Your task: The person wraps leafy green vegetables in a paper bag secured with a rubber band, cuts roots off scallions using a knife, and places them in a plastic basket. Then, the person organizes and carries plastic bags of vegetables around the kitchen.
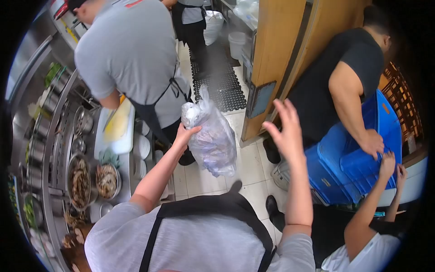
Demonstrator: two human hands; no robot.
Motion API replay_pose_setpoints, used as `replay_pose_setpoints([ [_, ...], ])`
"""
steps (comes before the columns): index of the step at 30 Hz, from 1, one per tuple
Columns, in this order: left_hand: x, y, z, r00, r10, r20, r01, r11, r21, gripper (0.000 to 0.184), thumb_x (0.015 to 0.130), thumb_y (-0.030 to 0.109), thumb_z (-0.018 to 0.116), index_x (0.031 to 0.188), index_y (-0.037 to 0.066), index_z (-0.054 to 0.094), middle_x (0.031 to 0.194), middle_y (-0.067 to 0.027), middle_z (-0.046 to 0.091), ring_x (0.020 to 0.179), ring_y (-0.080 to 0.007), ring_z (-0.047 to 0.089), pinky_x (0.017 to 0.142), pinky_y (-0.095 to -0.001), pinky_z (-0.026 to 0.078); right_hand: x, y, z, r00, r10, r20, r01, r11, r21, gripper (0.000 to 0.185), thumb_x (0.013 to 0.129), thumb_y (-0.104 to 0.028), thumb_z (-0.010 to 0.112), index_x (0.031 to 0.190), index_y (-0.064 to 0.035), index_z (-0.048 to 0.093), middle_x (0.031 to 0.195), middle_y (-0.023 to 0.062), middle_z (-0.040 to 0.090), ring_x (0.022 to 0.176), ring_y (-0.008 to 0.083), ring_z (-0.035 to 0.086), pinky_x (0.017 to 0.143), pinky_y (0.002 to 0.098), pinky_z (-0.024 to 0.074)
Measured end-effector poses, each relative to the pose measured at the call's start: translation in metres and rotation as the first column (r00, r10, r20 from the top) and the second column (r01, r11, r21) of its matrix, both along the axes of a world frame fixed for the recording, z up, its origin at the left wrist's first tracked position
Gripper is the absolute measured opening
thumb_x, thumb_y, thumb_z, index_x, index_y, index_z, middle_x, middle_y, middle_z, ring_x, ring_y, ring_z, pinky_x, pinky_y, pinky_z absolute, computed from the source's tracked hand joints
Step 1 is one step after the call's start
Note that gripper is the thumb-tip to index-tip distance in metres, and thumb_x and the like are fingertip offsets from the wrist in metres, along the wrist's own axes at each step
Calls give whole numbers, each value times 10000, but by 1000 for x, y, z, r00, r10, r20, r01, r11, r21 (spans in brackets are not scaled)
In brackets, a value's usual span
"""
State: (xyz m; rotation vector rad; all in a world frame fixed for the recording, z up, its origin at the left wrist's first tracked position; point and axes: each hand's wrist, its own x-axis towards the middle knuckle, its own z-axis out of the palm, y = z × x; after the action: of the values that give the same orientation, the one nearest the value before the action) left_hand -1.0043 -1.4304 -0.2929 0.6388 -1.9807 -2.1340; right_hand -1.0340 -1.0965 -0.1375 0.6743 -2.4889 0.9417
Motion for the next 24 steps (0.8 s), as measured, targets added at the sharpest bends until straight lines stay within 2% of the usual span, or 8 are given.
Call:
replay_pose_setpoints([
  [5, -138, -31, -38, 995, 93, 23, -91, 994, -52, 771, 577, 185, 787, 1174, -51, 360, 1147, -200, 509, 1047, -287, 523, 896, -379, 418, -115, -13, 78, 911, -106, -398, 90, 994, -60, 536, 761, -188, 677, 1246, -80, 474, 1301, 190, 415, 1198, 328, 418, 970, 379, 358],
  [7, -178, -43, -69, 975, 221, 15, -212, 953, -214, 803, 553, 217, 792, 1170, -49, 353, 1154, -218, 504, 1052, -312, 520, 909, -364, 402, -156, -33, 96, 837, -90, -539, 39, 994, -105, 535, 764, -182, 680, 1242, -60, 473, 1299, 177, 424, 1189, 316, 430, 963, 369, 365],
  [13, -270, -59, -77, 911, 348, 219, -271, 909, -318, 870, 538, 294, 787, 1196, -41, 327, 1172, -245, 495, 1095, -354, 498, 922, -377, 393, -261, -110, 88, 789, -116, -603, 48, 991, -127, 833, 710, -315, 744, 1352, -26, 297, 1403, 243, 216, 1306, 357, 225, 1047, 419, 217],
  [15, -302, -68, -106, 890, 356, 285, -276, 918, -285, 870, 535, 285, 789, 1198, -39, 328, 1179, -249, 492, 1093, -352, 501, 928, -372, 392, -286, -125, 68, 646, -231, -727, 126, 972, -197, 852, 721, -296, 746, 1363, -10, 263, 1405, 213, 231, 1324, 318, 198, 1066, 408, 172],
  [17, -333, -69, -129, 883, 364, 296, -298, 923, -245, 870, 536, 272, 790, 1205, -39, 328, 1189, -248, 487, 1096, -357, 497, 937, -369, 387, -296, -119, 57, 545, -328, -771, 473, 880, -41, 847, 721, -213, 753, 1365, -7, 242, 1394, 198, 247, 1294, 332, 253, 1053, 418, 220],
  [19, -371, -74, -163, 846, 402, 351, -367, 915, -165, 881, 538, 261, 792, 1218, -40, 320, 1194, -249, 484, 1105, -361, 491, 945, -365, 383, -298, -111, 47, 596, -365, -715, 396, 909, -133, 781, 733, -113, 727, 1352, -14, 261, 1368, 171, 285, 1237, 318, 328, 1023, 414, 293],
  [21, -403, -73, -181, 818, 436, 374, -387, 900, -202, 904, 542, 262, 797, 1236, -41, 303, 1194, -253, 483, 1106, -364, 492, 945, -365, 387, -299, -104, 39, 666, -368, -649, 302, 928, -217, 703, 750, -26, 690, 1331, -18, 294, 1335, 148, 326, 1177, 291, 394, 993, 398, 362],
  [24, -449, -72, -218, 714, 441, 543, -419, 892, -173, 916, 546, 267, 808, 1244, -34, 296, 1203, -261, 479, 1100, -374, 497, 947, -373, 393, -299, -95, 10, 686, -415, -597, 326, 909, -258, 663, 759, -28, 679, 1315, -18, 316, 1321, 148, 337, 1163, 284, 404, 985, 397, 375],
])
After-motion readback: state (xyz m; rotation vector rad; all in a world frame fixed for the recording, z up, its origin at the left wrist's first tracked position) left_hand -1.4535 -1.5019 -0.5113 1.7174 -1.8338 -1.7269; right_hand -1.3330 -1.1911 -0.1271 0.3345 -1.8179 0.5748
